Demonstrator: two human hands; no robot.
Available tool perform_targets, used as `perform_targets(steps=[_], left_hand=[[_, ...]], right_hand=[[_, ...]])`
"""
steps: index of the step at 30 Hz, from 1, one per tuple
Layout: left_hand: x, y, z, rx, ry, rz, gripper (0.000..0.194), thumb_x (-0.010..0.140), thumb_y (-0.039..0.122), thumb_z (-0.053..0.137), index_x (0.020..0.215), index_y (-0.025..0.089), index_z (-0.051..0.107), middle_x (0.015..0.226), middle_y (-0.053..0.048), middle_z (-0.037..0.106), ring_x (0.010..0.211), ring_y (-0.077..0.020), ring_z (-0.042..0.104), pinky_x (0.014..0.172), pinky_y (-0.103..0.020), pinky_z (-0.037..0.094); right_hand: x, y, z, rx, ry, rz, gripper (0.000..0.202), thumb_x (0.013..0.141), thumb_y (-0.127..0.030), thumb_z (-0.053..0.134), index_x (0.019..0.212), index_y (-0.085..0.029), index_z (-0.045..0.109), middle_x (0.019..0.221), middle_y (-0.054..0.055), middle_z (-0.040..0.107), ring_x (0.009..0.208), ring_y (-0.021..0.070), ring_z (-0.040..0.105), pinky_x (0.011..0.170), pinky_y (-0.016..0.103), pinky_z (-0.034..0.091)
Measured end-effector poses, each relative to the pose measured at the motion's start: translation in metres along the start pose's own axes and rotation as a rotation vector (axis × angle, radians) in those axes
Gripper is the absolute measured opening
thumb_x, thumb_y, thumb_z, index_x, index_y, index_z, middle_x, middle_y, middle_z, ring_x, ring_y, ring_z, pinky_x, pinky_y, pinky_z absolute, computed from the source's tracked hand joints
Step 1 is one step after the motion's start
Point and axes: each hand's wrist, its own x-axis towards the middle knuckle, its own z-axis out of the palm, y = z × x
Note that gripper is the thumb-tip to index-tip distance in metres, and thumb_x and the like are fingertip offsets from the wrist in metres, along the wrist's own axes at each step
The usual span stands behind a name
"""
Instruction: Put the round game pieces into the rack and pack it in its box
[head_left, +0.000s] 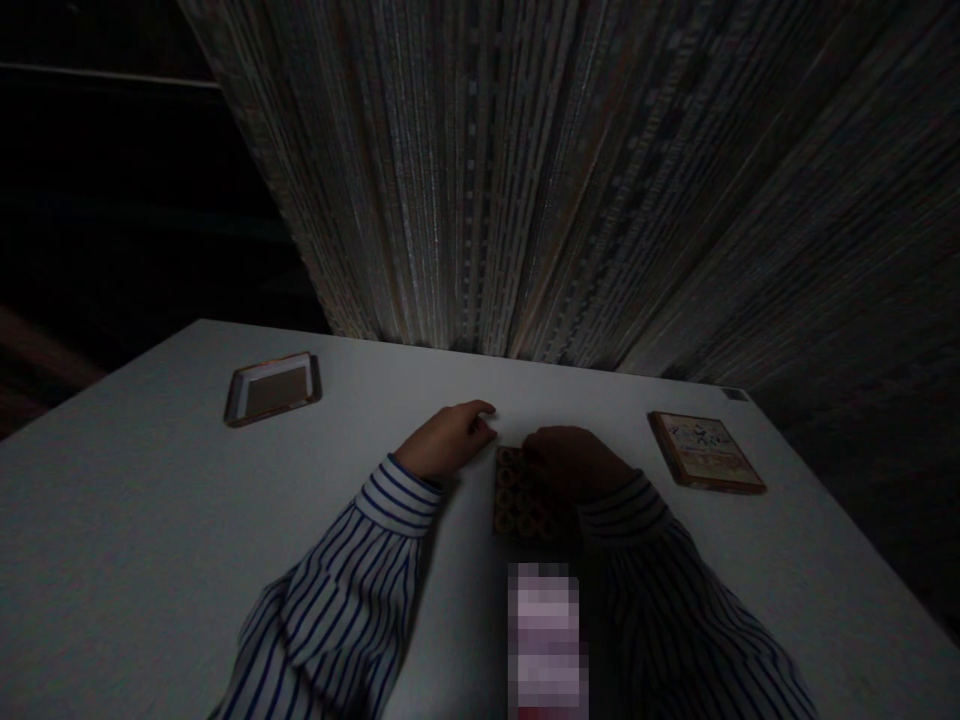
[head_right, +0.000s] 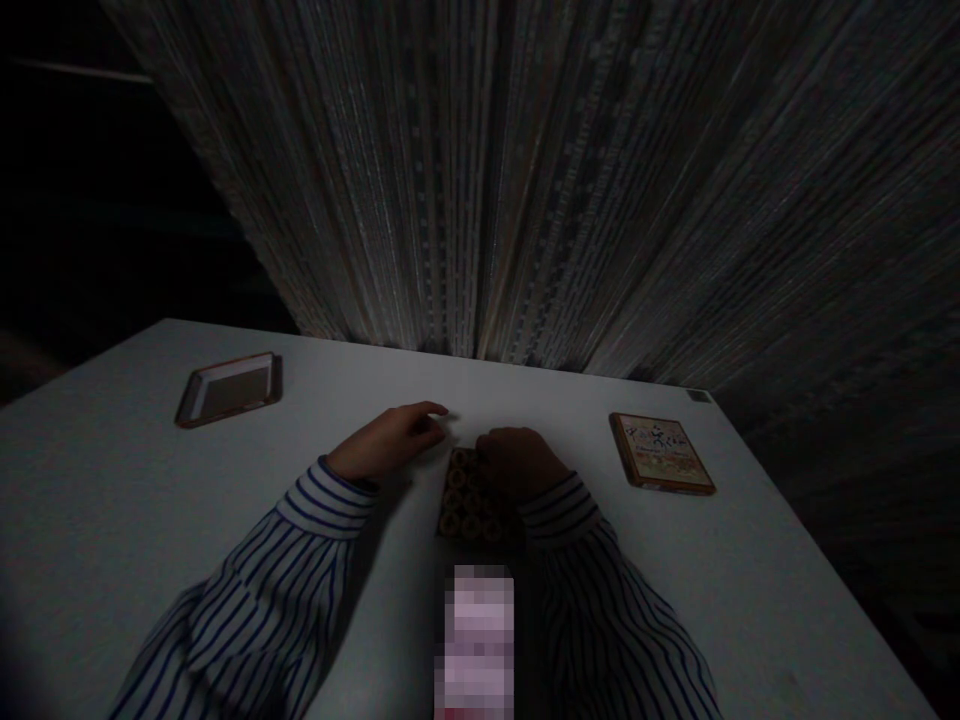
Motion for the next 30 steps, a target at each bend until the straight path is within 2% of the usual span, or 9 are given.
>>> perform_targets(steps=[13,30], left_hand=[[-0.0004,0.0017,-0.0018,0.001,-0.006,-0.029,0.035,0.078,0.026,0.049,0.111,0.014,0.054,0.086,-0.007,0.068,0.077,-0.0169,0.062,0.068,-0.026,0.044],[-0.0002,0.0017,-0.003,0.001,-0.02,-0.014,0.034,0.079,0.026,0.048,0.109,0.013,0.055,0.082,-0.007,0.067,0.074,-0.0166,0.061,0.066,-0.026,0.043]], right_hand=[[0.0,-0.0007,-0.0038,0.013,-0.031,0.012,0.025,0.083,-0.031,0.043,0.09,-0.018,0.063,0.089,0.008,0.066,0.082,0.0208,0.062,0.065,0.028,0.042],[0.0011,-0.0001,0.0009,0.036,-0.011,-0.013,0.025,0.084,-0.027,0.041,0.092,-0.018,0.063,0.09,0.008,0.065,0.084,0.0193,0.061,0.068,0.028,0.042]])
